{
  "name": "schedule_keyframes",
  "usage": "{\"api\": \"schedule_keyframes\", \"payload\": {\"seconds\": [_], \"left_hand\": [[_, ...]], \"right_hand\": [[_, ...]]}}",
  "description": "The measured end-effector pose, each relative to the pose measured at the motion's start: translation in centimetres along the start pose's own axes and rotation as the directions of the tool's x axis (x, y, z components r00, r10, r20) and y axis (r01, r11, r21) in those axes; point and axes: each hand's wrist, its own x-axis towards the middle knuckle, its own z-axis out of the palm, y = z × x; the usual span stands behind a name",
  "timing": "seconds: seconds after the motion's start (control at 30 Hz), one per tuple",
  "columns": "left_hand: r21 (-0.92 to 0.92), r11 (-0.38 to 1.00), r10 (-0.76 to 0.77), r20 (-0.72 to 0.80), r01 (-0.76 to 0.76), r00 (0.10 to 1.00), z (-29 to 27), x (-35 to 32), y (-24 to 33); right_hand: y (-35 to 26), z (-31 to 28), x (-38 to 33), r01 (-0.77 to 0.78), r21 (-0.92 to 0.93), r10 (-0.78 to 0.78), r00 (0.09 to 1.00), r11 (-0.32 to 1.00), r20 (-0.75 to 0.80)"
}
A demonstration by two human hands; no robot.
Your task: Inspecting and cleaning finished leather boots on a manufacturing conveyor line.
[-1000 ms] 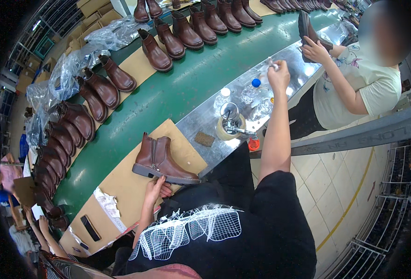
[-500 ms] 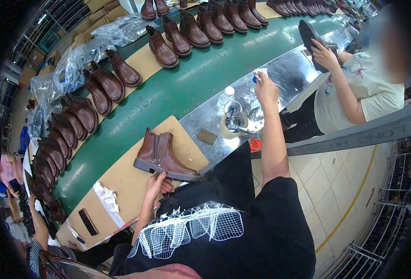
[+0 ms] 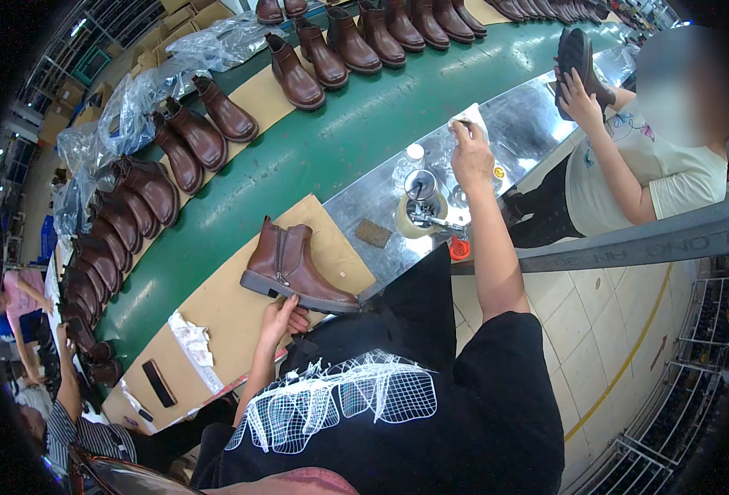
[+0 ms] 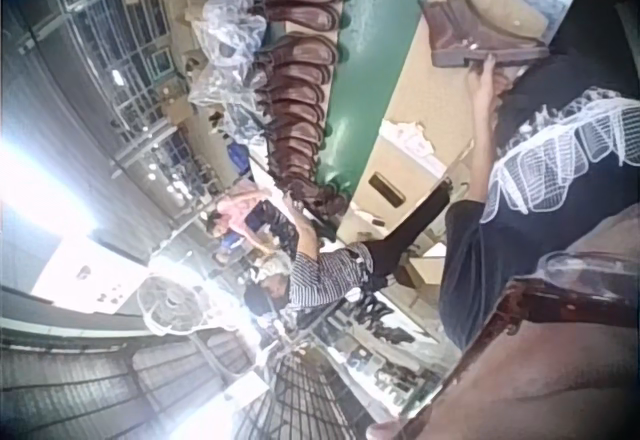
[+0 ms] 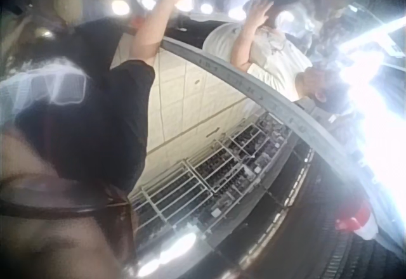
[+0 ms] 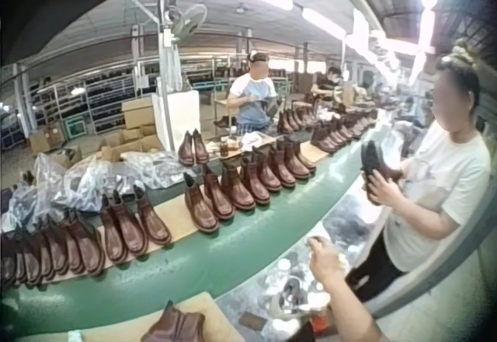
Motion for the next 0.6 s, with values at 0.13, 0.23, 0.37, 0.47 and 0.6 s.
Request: {"api": "schedule_keyframes", "payload": {"seconds": [0.13,0.23,0.37,0.47,0.6], "left_hand": [[-0.003,1.000,0.004,0.001,-0.004,1.000,0.0,0.0,-0.1],[0.022,1.000,0.013,0.006,-0.013,1.000,-0.2,-0.1,0.1],[0.002,1.000,0.002,-0.005,-0.002,1.000,-0.2,-0.4,0.2],[0.041,0.999,0.009,0.002,-0.009,1.000,-0.1,0.0,0.2],[0.036,0.999,-0.002,0.009,0.002,1.000,-0.5,-0.5,0.0]], "right_hand": [[-0.8,0.1,-0.3,0.016,0.046,-0.014,0.999,0.999,-0.049],[-0.1,0.6,0.4,-0.038,0.055,0.038,0.999,0.998,-0.006],[0.5,-0.4,2.2,-0.346,0.176,0.351,0.936,0.921,0.003],[2.2,-2.5,4.0,-0.237,0.448,0.407,0.849,0.862,-0.335],[4.5,-2.7,6.4,-0.159,0.952,0.729,0.614,-0.263,0.304]]}}
